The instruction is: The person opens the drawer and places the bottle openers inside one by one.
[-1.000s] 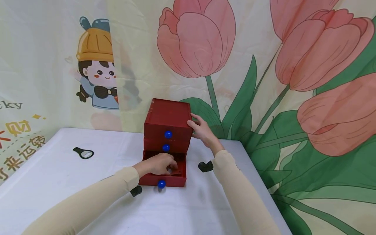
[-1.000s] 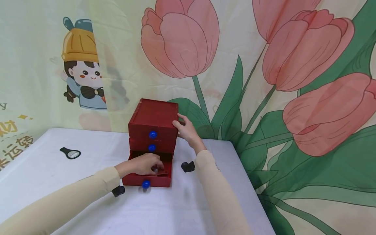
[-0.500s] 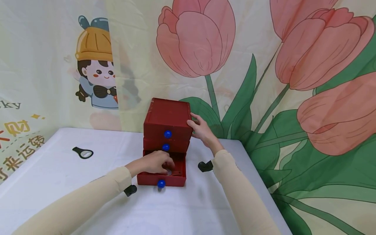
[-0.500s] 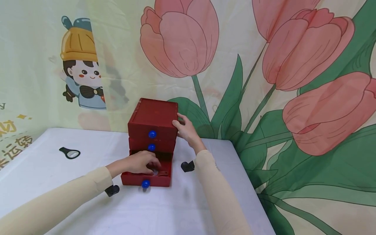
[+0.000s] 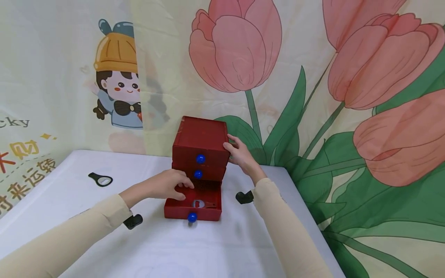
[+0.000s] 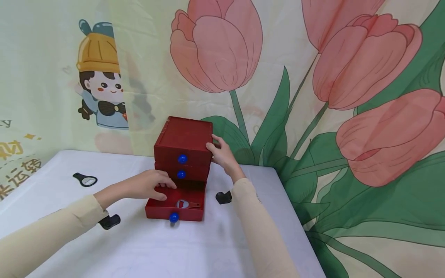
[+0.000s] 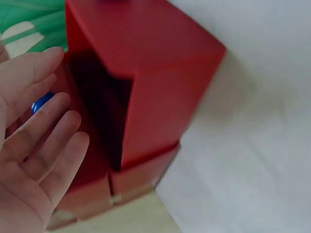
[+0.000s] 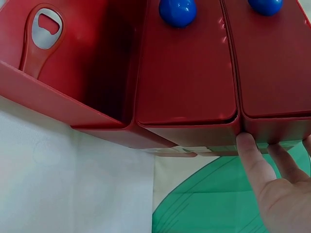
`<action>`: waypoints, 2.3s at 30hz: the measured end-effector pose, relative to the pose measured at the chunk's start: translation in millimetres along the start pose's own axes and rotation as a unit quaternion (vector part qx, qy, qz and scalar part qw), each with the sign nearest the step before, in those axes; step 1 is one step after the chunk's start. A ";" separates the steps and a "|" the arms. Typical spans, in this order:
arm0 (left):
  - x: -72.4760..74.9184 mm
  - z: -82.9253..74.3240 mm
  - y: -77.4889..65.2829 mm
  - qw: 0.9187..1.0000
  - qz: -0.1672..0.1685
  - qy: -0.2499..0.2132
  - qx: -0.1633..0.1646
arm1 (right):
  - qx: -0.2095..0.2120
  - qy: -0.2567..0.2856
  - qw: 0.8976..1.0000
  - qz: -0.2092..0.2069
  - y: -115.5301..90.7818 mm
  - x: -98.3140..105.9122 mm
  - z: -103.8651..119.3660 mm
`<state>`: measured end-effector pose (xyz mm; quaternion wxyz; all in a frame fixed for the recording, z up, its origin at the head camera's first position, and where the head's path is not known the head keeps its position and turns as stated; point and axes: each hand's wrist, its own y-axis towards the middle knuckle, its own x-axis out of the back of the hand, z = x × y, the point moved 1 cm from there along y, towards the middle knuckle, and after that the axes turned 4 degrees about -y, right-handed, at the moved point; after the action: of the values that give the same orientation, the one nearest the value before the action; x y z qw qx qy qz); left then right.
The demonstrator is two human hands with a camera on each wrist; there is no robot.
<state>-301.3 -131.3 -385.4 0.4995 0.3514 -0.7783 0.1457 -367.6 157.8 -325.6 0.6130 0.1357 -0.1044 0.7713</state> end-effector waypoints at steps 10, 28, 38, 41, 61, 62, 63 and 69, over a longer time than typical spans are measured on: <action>47.6 23.6 -39.4 0.997 -0.035 -0.009 0.062 | -0.001 0.003 1.000 -0.004 -0.2 0.3 -1.4; 87.9 114.5 -112.5 0.986 -0.093 -0.001 0.141 | 0.000 -0.002 1.000 -0.005 -0.7 -0.8 0.5; 80.3 157.7 -139.9 0.979 -0.071 -0.002 0.193 | 0.000 0.005 1.000 -0.003 -0.1 -0.6 -0.3; 78.0 172.1 -147.5 0.977 -0.067 0.007 0.201 | -0.001 0.003 1.000 -0.004 -0.1 -0.7 -0.4; 57.5 212.8 -171.6 0.968 -0.023 0.032 0.248 | 0.003 -0.001 1.000 -0.004 1.6 0.0 -5.1; 56.3 214.1 -171.3 0.968 -0.021 0.035 0.248 | 0.003 -0.001 1.000 -0.004 1.6 0.0 -5.3; 55.2 215.2 -171.1 0.968 -0.021 0.036 0.247 | 0.002 -0.002 1.000 -0.005 1.5 0.0 -5.4; 54.1 214.1 -172.6 0.970 -0.026 0.053 0.235 | 0.008 0.004 1.000 -0.001 1.1 -0.3 -3.2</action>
<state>-340.0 -399.4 -457.5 0.4468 0.4707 -0.6856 0.3298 -368.8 158.3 -328.7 0.6131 0.1377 -0.0960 0.7720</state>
